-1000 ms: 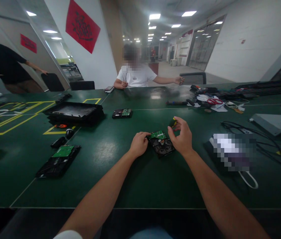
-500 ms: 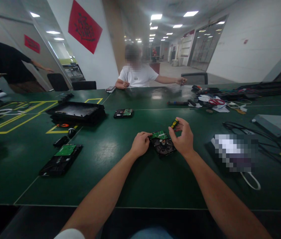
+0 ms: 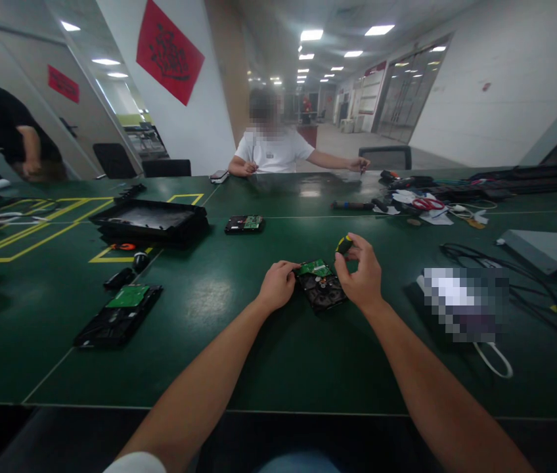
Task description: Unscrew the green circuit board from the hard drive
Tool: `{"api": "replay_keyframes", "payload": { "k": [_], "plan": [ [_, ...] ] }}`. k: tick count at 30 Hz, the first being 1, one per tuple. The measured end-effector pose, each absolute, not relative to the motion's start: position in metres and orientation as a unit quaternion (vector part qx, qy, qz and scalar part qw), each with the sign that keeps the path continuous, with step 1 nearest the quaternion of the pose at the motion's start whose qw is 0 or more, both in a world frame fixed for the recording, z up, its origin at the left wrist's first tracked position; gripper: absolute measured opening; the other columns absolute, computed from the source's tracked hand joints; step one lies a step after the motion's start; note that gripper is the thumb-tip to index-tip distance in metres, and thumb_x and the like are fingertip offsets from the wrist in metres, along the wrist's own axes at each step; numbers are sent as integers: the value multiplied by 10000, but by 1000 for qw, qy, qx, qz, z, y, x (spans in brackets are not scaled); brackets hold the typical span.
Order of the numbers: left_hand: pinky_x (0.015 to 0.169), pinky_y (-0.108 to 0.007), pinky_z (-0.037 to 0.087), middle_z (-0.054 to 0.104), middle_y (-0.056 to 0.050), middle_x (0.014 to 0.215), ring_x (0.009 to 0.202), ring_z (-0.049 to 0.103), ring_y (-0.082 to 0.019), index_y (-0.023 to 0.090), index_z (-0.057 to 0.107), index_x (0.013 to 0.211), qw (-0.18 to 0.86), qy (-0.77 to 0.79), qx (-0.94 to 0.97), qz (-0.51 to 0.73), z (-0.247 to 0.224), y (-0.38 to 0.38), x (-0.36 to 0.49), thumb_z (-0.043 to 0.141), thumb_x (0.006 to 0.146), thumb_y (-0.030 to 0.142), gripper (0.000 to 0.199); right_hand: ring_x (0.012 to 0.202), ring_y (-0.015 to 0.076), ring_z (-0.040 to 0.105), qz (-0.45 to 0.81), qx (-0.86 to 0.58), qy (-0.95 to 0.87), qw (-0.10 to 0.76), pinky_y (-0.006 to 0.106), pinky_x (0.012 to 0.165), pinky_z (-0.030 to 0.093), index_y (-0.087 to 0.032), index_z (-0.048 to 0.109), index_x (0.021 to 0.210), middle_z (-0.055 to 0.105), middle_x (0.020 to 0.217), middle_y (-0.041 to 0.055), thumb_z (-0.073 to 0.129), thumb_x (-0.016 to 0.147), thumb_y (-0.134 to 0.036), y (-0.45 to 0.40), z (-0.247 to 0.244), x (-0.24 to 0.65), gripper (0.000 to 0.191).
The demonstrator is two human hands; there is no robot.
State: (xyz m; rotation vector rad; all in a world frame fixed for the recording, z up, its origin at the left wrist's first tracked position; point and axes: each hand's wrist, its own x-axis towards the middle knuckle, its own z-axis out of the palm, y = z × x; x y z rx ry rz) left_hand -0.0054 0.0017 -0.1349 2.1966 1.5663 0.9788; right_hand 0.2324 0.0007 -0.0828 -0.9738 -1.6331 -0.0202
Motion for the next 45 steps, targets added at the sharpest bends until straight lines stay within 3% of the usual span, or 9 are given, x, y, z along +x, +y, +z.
{"api": "replay_keyframes", "payload": {
  "k": [3,8,14,20,25,30,37,42,45],
  "plan": [
    [1104,-437,504,728,-77,1228,1197,635,-260,220,736,1257,135,540,760,336,-136,2,-5,508,950,79,408,898,236,727,-9,-419,-698,580,476,859,660,-260,472,1462,679,1258,122,637,960,-295,1,-81,234,530],
    [1105,-445,498,725,-83,1238,1209,629,-265,218,726,1268,135,539,761,334,-137,3,-5,534,973,128,364,911,246,705,-33,-418,-700,578,449,764,663,-255,520,1411,646,1246,126,687,942,-333,0,-79,234,504],
    [1095,-449,495,725,-93,1233,1204,630,-269,215,714,1268,127,536,766,331,-135,1,-4,531,1039,253,295,1003,260,711,-11,-411,-710,571,482,867,660,-270,465,1477,624,1337,139,604,985,-302,0,-81,234,512],
    [1087,-453,497,716,-100,1247,1212,623,-276,213,698,1279,118,538,768,328,-135,0,-4,559,1027,254,290,959,249,699,-14,-416,-705,574,452,791,665,-275,503,1431,628,1294,125,668,957,-342,1,-81,236,506],
    [1085,-451,497,709,-102,1250,1211,622,-275,216,693,1280,117,537,771,322,-133,-1,-4,560,1027,256,289,987,250,718,7,-411,-712,569,475,870,657,-288,463,1474,650,1305,120,601,991,-314,0,-81,235,502],
    [1095,-457,488,702,-111,1258,1207,619,-279,205,688,1287,120,541,769,318,-128,-4,-3,555,1042,314,299,960,259,703,-20,-414,-711,569,470,793,665,-275,500,1439,637,1289,128,672,956,-336,0,-80,235,516],
    [1144,-500,448,612,-157,1344,1329,508,-348,208,611,1423,121,521,795,285,-114,-21,-1,675,911,691,707,994,260,711,-22,-408,-709,574,469,833,662,-258,480,1431,622,1330,137,614,975,-303,2,-77,234,477],
    [1206,-557,384,494,-187,1491,1436,392,-398,207,585,1459,111,510,809,272,-112,-25,-2,732,791,794,902,887,238,687,-48,-409,-734,541,448,768,653,-262,528,1355,631,1230,114,668,943,-316,9,-67,234,439],
    [1222,-574,364,466,-201,1520,1459,375,-412,190,530,1506,121,496,818,264,-113,-27,-1,759,731,825,1028,897,240,694,-39,-400,-749,527,457,811,652,-258,527,1366,645,1231,115,661,956,-321,14,-63,233,435]
  ]
}}
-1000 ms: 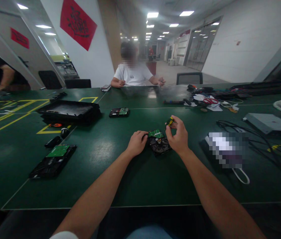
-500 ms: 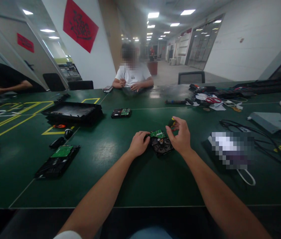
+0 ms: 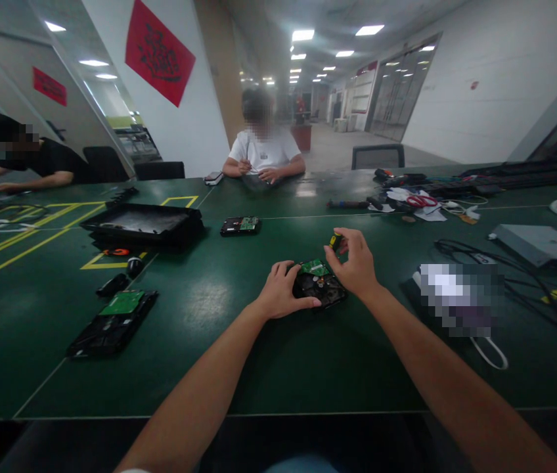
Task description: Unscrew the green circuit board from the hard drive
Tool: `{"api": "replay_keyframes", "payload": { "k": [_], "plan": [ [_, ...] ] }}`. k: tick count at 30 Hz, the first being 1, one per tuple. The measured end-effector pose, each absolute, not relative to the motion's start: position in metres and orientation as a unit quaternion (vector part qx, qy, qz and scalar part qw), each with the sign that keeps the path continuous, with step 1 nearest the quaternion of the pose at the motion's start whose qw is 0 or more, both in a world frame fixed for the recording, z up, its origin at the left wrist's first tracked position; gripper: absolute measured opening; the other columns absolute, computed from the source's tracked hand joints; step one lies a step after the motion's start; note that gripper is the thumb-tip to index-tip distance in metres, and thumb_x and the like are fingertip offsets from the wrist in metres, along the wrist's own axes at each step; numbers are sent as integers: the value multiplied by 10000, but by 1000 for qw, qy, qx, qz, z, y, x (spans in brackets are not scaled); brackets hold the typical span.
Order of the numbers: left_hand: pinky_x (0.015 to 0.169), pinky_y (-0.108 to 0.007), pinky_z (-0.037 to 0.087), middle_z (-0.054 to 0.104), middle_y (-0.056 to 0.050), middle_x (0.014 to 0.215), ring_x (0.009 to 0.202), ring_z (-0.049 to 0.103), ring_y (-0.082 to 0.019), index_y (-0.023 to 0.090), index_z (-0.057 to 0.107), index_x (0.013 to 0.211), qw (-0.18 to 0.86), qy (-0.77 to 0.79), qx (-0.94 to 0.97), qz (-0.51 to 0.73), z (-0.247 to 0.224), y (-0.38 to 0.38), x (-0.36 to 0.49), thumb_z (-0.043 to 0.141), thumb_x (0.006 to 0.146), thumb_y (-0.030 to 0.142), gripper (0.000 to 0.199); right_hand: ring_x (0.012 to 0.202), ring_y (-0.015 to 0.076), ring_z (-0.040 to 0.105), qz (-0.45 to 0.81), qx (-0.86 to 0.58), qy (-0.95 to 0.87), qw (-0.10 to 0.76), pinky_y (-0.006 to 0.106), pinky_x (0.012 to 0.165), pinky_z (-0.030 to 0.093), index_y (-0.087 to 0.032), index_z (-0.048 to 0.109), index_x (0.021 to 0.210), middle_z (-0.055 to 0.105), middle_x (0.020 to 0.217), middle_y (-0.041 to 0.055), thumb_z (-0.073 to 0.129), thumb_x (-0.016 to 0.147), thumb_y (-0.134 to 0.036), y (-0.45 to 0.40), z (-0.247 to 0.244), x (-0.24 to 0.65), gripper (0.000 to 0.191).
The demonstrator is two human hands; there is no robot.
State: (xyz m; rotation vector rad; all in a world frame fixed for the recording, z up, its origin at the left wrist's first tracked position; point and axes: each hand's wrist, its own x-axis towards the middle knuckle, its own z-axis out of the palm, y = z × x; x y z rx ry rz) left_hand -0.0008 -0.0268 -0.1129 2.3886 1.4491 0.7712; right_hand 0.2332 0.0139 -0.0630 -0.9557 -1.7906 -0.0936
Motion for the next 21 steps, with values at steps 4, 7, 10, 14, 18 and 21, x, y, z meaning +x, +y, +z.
{"api": "replay_keyframes", "payload": {
  "k": [4,7,10,14,18,21],
  "plan": [
    [1232,-613,333,412,-219,1567,1476,371,-443,185,400,1595,142,487,821,261,-116,-29,2,811,642,839,1227,955,248,719,-10,-403,-731,551,479,895,644,-259,506,1404,674,1268,116,596,994,-296,14,-65,232,422],
    [1241,-622,313,360,-222,1608,1505,342,-463,208,331,1634,152,484,823,255,-119,-29,2,832,598,845,1315,975,260,710,-21,-413,-715,563,472,852,652,-267,531,1385,662,1258,118,632,981,-329,11,-67,234,421],
    [1243,-626,307,322,-221,1635,1524,316,-474,236,287,1659,159,483,824,250,-121,-28,2,831,586,854,1352,1019,277,695,-30,-407,-725,554,473,828,653,-263,568,1357,641,1251,127,669,962,-351,8,-66,235,417],
    [1237,-650,298,267,-221,1667,1549,262,-493,259,313,1656,164,487,827,227,-120,-29,0,793,616,878,1302,1094,284,692,-14,-397,-736,547,498,908,646,-264,511,1452,631,1338,135,597,995,-298,7,-70,238,466],
    [1249,-669,259,132,-230,1723,1581,167,-509,224,285,1665,162,486,835,201,-119,-30,1,768,581,922,1377,1075,277,693,-11,-400,-726,559,491,890,653,-257,475,1482,621,1365,142,605,997,-310,5,-76,239,505],
    [1273,-650,223,94,-230,1737,1593,140,-494,184,253,1671,147,474,847,193,-118,-30,2,750,554,951,1443,1032,271,686,-19,-401,-720,567,459,821,664,-250,513,1446,614,1321,147,661,973,-344,3,-77,238,505]
  ]
}}
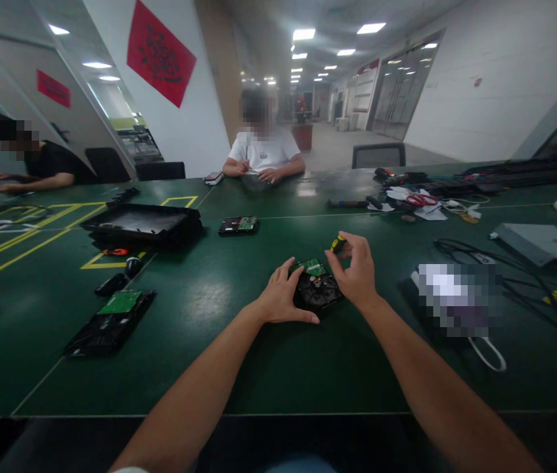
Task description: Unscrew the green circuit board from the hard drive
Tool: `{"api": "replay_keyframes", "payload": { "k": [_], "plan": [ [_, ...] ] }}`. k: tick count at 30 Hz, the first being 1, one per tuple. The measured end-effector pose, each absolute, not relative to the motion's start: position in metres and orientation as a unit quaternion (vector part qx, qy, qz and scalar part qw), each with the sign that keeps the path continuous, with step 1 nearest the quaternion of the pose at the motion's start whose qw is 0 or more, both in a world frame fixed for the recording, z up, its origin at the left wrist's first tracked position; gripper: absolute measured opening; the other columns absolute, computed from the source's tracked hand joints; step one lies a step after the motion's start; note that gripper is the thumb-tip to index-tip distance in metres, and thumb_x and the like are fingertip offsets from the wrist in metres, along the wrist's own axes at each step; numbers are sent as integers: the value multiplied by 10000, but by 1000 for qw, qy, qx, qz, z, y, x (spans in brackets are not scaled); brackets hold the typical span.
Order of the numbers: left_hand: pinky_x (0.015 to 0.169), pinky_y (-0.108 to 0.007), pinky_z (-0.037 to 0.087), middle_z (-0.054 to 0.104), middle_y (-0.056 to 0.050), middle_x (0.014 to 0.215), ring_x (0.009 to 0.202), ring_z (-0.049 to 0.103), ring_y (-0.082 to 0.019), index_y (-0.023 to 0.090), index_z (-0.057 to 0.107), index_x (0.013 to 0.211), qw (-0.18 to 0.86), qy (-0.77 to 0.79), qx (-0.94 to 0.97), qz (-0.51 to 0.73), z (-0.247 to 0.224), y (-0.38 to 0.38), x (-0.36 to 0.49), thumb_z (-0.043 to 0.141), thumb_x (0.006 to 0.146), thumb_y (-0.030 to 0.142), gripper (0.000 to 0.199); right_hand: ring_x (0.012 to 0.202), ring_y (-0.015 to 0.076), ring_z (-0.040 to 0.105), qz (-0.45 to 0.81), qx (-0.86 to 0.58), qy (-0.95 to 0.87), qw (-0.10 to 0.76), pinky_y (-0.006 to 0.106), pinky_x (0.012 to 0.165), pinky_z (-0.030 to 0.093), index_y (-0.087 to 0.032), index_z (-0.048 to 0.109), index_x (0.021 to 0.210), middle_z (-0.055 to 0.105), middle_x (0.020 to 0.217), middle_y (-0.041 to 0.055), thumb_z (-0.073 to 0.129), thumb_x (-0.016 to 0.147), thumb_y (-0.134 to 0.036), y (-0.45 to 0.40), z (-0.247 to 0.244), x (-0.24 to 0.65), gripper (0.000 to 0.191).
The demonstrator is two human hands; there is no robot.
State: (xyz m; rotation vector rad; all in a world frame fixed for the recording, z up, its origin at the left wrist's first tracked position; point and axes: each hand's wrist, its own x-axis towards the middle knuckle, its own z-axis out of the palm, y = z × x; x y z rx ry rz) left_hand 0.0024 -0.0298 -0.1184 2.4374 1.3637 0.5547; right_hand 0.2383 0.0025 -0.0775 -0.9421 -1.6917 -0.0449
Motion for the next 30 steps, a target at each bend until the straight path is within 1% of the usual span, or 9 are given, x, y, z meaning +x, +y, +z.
{"api": "replay_keyframes", "payload": {
  "k": [2,4,6,11,16,18,21,24,30],
  "plan": [
    [1283,-635,210,158,-221,1729,1590,171,-472,178,251,1671,135,468,852,190,-117,-30,3,730,575,956,1427,1044,267,693,-9,-395,-725,565,461,846,663,-262,502,1462,609,1346,145,641,986,-334,2,-78,238,501],
    [1285,-624,217,226,-216,1710,1580,211,-459,171,264,1666,128,467,854,189,-116,-30,4,714,596,958,1403,1071,263,707,9,-391,-727,565,473,907,654,-273,464,1497,606,1398,142,591,1012,-308,2,-78,238,502],
    [1284,-615,228,256,-217,1699,1570,233,-455,161,285,1658,125,466,855,189,-115,-30,5,710,603,956,1388,1061,259,721,17,-394,-723,568,482,939,646,-275,441,1515,611,1419,139,575,1022,-299,3,-80,238,512],
    [1269,-626,253,253,-214,1700,1563,248,-455,179,302,1652,123,464,856,193,-116,-29,4,714,609,949,1360,1033,273,723,-13,-406,-717,567,465,850,666,-279,493,1469,638,1363,135,669,978,-367,5,-82,239,529],
    [1273,-634,241,257,-209,1701,1568,235,-461,180,310,1652,123,459,858,195,-115,-29,4,721,621,936,1343,1014,253,742,15,-397,-725,563,478,938,644,-265,437,1509,637,1402,143,573,1021,-294,4,-82,241,507],
    [1274,-636,237,252,-205,1704,1571,230,-460,187,308,1655,125,461,857,194,-114,-30,4,722,624,934,1339,976,246,742,12,-400,-717,571,466,907,651,-254,435,1505,651,1363,144,589,1011,-293,4,-83,241,519],
    [1269,-639,246,239,-202,1710,1570,230,-463,197,310,1656,132,465,853,196,-114,-30,4,734,619,927,1337,918,240,720,-18,-413,-704,578,457,841,659,-251,483,1459,658,1288,134,658,975,-329,4,-83,241,521],
    [1267,-636,254,252,-204,1703,1566,238,-463,196,318,1653,134,466,852,197,-113,-30,4,739,607,930,1344,886,233,702,-27,-414,-707,573,455,812,660,-261,505,1440,657,1275,126,670,964,-340,3,-82,241,510],
    [1273,-618,260,268,-221,1691,1563,248,-458,160,340,1639,134,471,850,194,-113,-30,5,733,587,945,1370,971,246,732,3,-402,-705,584,463,875,658,-261,455,1475,652,1352,140,620,983,-298,4,-83,242,520]
  ]
}}
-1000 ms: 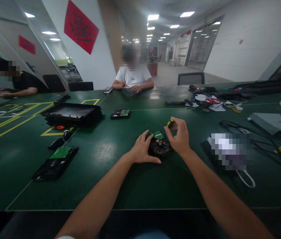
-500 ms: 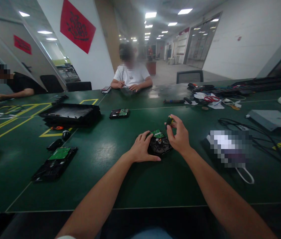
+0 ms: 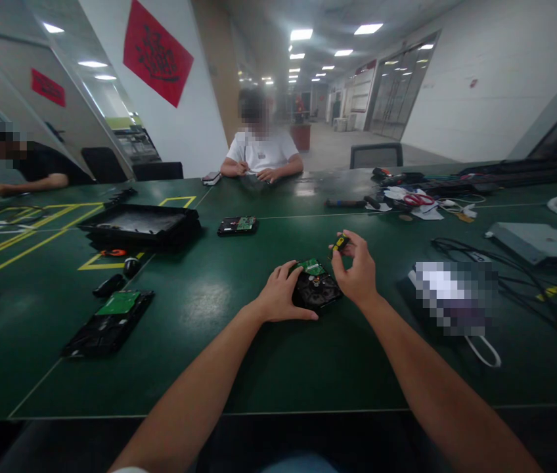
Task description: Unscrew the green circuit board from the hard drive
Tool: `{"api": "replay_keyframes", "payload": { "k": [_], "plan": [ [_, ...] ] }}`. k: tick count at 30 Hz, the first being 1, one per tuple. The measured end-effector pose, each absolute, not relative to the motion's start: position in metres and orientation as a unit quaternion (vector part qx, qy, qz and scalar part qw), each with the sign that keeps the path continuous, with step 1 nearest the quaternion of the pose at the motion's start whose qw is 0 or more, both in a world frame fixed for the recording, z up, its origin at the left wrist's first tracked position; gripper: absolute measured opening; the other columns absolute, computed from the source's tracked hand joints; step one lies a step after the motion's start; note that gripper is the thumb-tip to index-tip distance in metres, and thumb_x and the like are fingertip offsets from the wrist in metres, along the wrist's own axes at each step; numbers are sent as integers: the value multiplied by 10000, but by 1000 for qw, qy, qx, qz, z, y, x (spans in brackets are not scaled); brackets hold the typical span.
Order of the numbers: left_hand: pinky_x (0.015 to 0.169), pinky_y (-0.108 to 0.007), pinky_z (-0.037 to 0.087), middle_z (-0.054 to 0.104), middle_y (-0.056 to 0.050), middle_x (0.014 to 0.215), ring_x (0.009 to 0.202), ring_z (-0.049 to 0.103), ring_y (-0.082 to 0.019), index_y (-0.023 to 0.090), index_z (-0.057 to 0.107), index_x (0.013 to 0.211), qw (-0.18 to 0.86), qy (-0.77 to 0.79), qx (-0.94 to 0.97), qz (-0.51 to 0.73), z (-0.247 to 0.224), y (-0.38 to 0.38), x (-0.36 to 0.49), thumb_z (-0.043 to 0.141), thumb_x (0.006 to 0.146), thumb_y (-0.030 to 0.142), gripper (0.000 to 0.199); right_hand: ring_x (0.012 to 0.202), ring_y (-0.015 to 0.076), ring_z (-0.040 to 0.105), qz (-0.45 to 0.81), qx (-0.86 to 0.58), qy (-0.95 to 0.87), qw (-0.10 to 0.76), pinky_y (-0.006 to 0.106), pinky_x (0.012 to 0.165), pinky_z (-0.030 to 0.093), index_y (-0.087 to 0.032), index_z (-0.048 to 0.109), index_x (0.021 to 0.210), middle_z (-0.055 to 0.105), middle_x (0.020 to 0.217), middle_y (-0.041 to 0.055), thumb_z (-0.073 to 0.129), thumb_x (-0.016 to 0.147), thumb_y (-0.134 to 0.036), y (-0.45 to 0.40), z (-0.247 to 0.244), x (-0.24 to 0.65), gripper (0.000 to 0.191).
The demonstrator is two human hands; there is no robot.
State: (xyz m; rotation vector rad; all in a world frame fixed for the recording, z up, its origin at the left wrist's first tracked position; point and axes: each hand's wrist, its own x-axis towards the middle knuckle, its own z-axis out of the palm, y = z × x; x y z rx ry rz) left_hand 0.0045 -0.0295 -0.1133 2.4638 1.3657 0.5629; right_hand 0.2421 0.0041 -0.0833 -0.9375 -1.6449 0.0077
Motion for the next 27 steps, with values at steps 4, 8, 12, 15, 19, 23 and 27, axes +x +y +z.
{"api": "replay_keyframes", "payload": {
  "k": [4,8,12,15,19,23,27],
  "plan": [
    [1274,-634,248,257,-210,1698,1569,235,-461,188,341,1640,138,467,850,201,-112,-30,4,752,589,926,1348,923,245,724,-22,-414,-696,587,454,808,664,-261,491,1440,662,1275,130,697,944,-314,5,-85,242,539],
    [1273,-629,254,262,-215,1692,1565,234,-466,175,343,1637,139,470,849,199,-110,-31,4,753,604,915,1335,979,252,738,-6,-398,-707,585,446,832,662,-259,471,1447,657,1305,132,666,955,-285,4,-85,242,530],
    [1273,-620,246,267,-221,1684,1561,235,-466,164,336,1637,134,470,851,192,-111,-30,4,752,614,906,1330,952,238,746,11,-396,-708,585,448,866,655,-255,447,1458,665,1315,126,625,969,-273,4,-83,244,521],
    [1263,-628,247,265,-212,1682,1553,244,-472,191,341,1633,135,470,850,198,-112,-29,4,770,607,890,1313,889,239,716,-28,-417,-703,575,466,834,654,-253,504,1421,662,1260,124,677,948,-327,4,-82,245,510],
    [1245,-646,249,273,-199,1673,1538,265,-477,228,354,1624,142,464,849,210,-113,-28,4,801,602,859,1282,970,261,711,-24,-409,-715,567,479,858,651,-250,492,1446,644,1313,144,636,970,-314,4,-81,243,501],
    [1233,-653,252,298,-188,1654,1521,280,-483,249,378,1608,142,464,847,216,-112,-27,3,825,577,847,1273,1014,263,709,-17,-402,-717,570,483,882,648,-240,486,1456,646,1324,147,604,987,-287,4,-80,241,486],
    [1213,-650,282,321,-195,1625,1486,320,-482,234,400,1596,132,470,846,213,-112,-24,3,821,542,875,1303,986,259,692,-36,-403,-720,564,462,816,653,-263,529,1415,644,1276,129,670,960,-325,2,-78,239,480]
  ]
}}
